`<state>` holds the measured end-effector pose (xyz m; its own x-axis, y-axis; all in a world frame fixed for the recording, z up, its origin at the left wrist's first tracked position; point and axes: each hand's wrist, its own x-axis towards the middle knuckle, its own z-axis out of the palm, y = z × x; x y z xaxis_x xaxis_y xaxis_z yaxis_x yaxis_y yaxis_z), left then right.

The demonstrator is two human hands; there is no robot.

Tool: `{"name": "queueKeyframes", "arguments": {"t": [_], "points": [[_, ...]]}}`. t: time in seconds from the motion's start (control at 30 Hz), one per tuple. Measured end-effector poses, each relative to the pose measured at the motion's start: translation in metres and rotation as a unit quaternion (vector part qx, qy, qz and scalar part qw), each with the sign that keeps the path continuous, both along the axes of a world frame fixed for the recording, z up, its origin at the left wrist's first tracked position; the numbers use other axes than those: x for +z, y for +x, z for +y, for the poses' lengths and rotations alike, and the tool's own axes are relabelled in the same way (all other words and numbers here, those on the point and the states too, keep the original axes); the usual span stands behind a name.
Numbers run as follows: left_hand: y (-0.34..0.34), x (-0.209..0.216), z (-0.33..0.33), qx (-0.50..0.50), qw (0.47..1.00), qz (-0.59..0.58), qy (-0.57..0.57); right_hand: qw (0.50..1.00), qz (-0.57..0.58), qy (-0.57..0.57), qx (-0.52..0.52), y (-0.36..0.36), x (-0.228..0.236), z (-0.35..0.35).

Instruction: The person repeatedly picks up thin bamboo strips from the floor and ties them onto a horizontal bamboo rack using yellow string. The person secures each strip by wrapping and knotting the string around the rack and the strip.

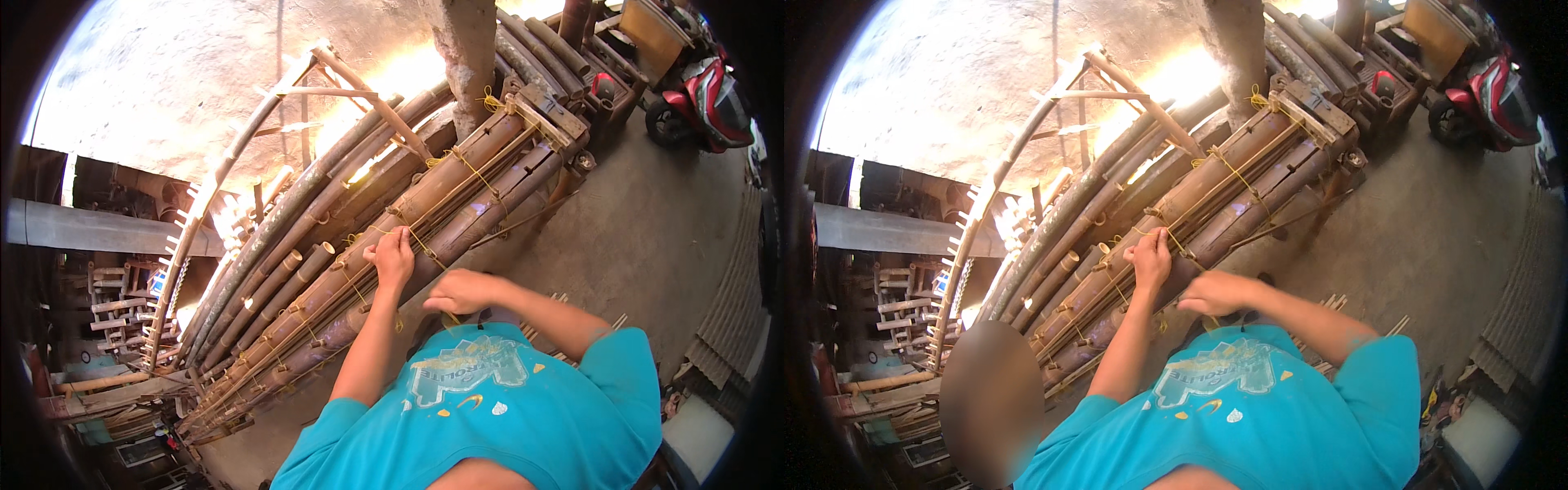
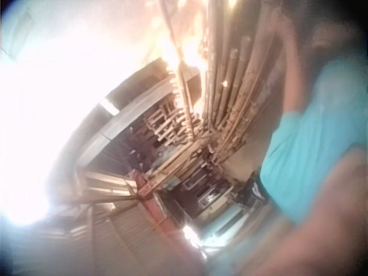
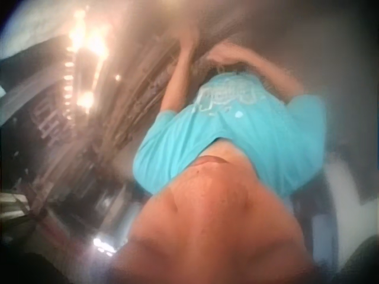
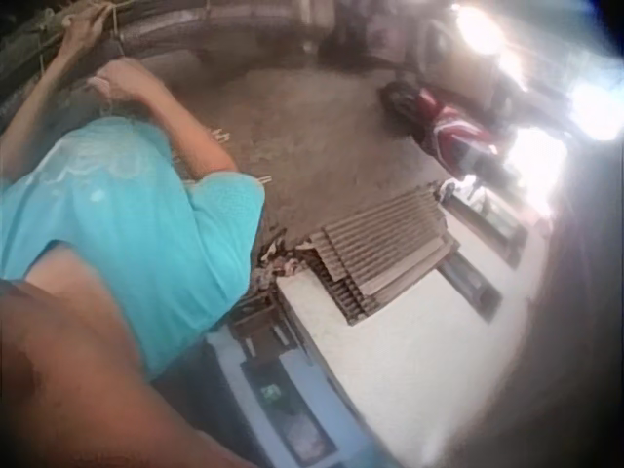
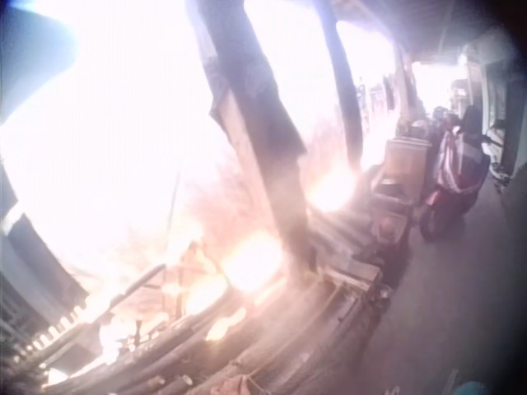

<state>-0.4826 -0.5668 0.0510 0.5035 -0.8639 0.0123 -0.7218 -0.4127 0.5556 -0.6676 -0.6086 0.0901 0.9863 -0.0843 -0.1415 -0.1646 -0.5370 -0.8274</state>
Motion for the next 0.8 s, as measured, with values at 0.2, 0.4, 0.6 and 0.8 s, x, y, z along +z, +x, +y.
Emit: {"name": "queueKeyframes", "arguments": {"t": [0.2,0.4,0.6,0.8], "points": [[0.043,0.049,-0.066,-0.042,0.945,0.266,-0.186,0.986,-0.049,0.044,-0.156,0.008,-0.056,0.028],[0.113,-0.050,-0.095,-0.013,0.991,0.003,-0.129,0.946,-0.083,-0.245,-0.193,0.022,-0.069,0.072],[0.132,0.007,-0.074,-0.040,0.953,0.147,-0.262,0.982,-0.015,0.062,-0.175,0.072,-0.085,0.184],[0.079,0.066,-0.125,0.049,0.876,0.311,-0.367,0.989,0.048,0.041,-0.132,0.102,-0.093,0.267]]}}
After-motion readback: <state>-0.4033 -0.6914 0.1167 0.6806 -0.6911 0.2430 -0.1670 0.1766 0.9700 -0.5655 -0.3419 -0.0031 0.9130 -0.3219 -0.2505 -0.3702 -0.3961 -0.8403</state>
